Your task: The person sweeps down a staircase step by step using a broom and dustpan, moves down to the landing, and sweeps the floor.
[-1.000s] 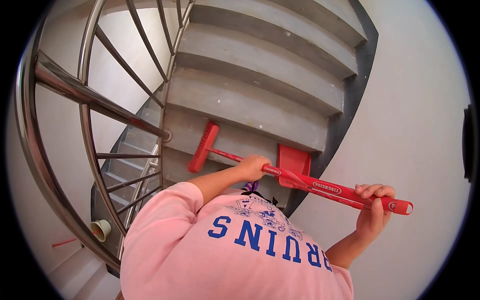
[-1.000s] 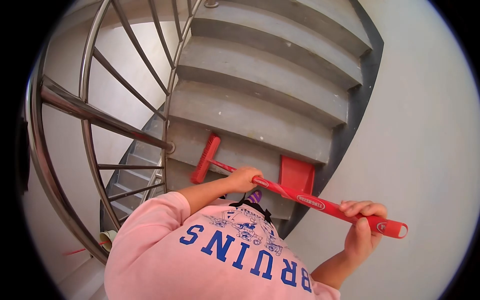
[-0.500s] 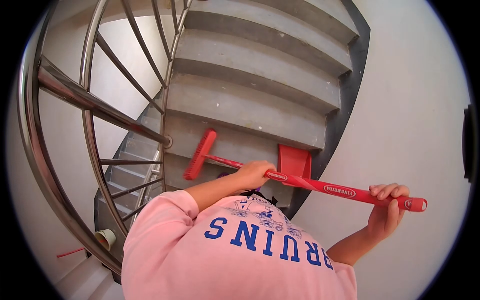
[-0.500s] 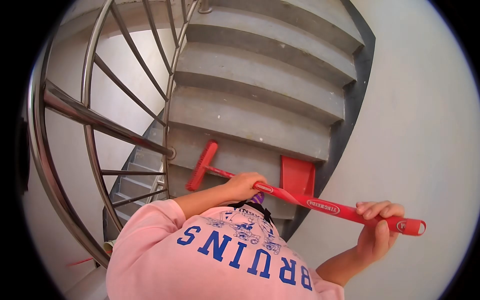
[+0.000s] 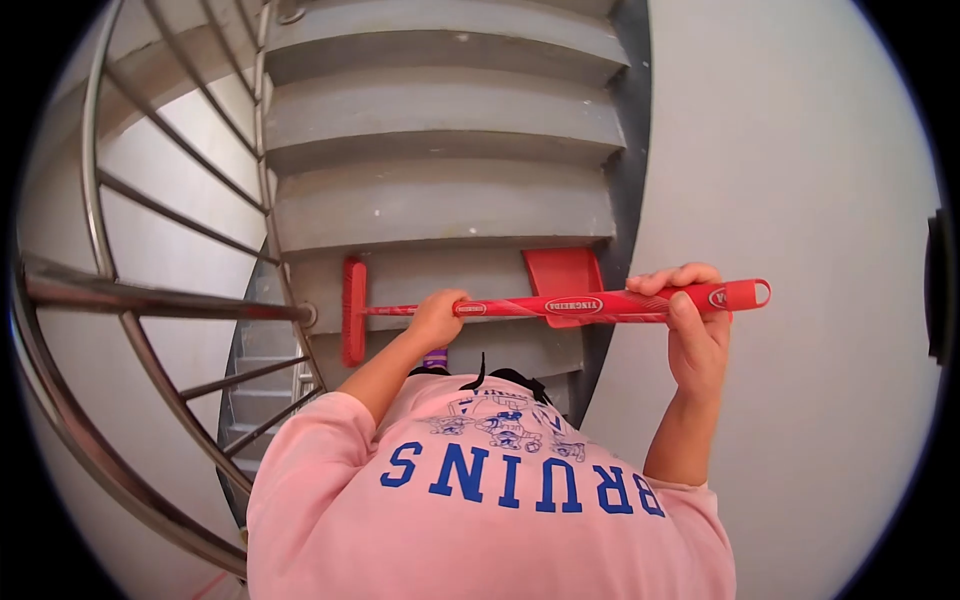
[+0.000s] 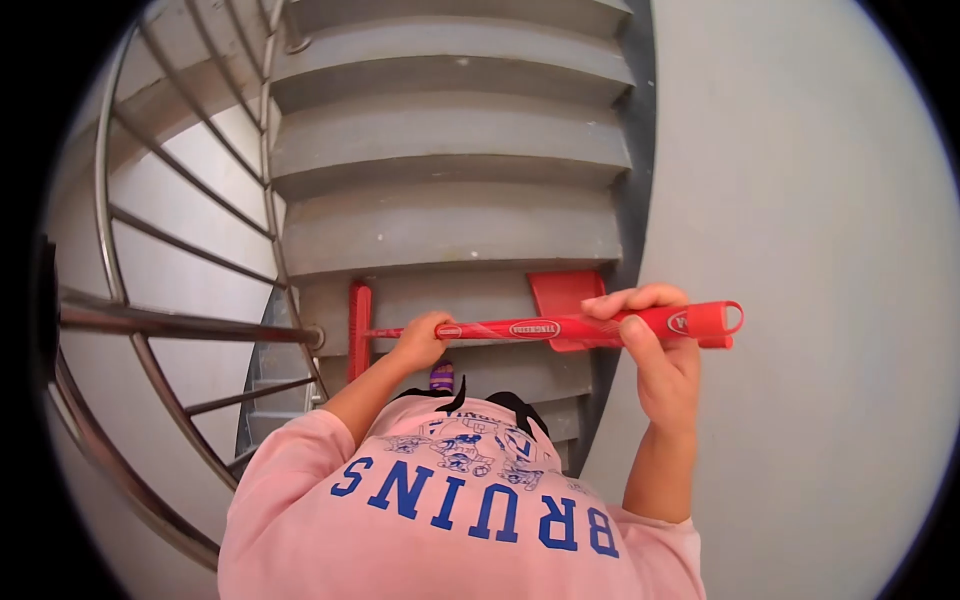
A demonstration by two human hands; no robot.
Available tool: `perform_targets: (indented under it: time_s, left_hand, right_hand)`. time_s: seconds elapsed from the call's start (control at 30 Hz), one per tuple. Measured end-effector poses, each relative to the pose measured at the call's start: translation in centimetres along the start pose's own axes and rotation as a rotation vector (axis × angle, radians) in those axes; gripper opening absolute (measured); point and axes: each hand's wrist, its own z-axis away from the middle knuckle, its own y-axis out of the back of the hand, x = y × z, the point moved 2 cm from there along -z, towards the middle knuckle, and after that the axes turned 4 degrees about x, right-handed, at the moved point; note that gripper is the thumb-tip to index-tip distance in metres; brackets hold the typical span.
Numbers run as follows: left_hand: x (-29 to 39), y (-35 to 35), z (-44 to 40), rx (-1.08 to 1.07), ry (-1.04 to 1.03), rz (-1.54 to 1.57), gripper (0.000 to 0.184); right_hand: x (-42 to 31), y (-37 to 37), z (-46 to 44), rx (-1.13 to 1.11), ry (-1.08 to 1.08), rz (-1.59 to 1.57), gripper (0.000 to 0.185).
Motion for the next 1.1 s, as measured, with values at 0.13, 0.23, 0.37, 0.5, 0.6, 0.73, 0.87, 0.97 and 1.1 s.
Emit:
perform_targets:
  time_s: [0.13, 0.23, 0.37, 0.5, 0.6, 0.73, 0.87, 0.97, 1.1]
  left_hand:
    - [2.0, -1.6, -0.5, -0.037, -0.049, 0.023, 0.016]
    - [3.6, -3.3, -1.2, -0.088, -0.095, 0.018, 0.016]
    - [6.9, -7.2, -2.4, -0.119, -0.165, 0.080, 0.017]
    - [9.4, -12.2, -4.1, -0.116, -0.271, 0.142, 0.016]
    - [9.5, -15.4, -5.9, -0.211, -0.124, 0.304, 0.015]
    - [9.0, -16.4, -7.1, -0.043, -0.131, 0.435, 0.017]
    - [8.8, -15.1, -5.6, 0.082, -0.130, 0.429, 0.016]
    - [8.4, -12.9, -4.1, 0.204, -0.141, 0.454, 0.017]
    - [8.4, -10.5, -1.6, 0.326, -0.116, 0.474, 0.017]
  right_hand:
    - [-0.5, 2.7, 1.4, 0.058, 0.013, 0.005, 0.015]
    - [-0.8, 4.9, 2.6, 0.099, 0.049, 0.038, 0.015]
    - [-1.4, 9.7, 3.9, 0.164, 0.097, 0.072, 0.014]
    - [-1.5, 15.2, 5.1, 0.275, 0.181, 0.163, 0.026]
    - [0.6, 19.2, 6.3, 0.461, 0.527, 0.314, 0.046]
    - [9.5, 26.4, 10.6, 1.011, 0.554, 0.754, 0.067]
    - [17.1, 31.0, 11.8, 0.947, 0.213, 0.729, 0.075]
    - [18.7, 33.4, 9.7, 0.758, 0.066, 0.689, 0.058]
    - [19.5, 34.3, 8.6, 0.571, -0.071, 0.615, 0.036]
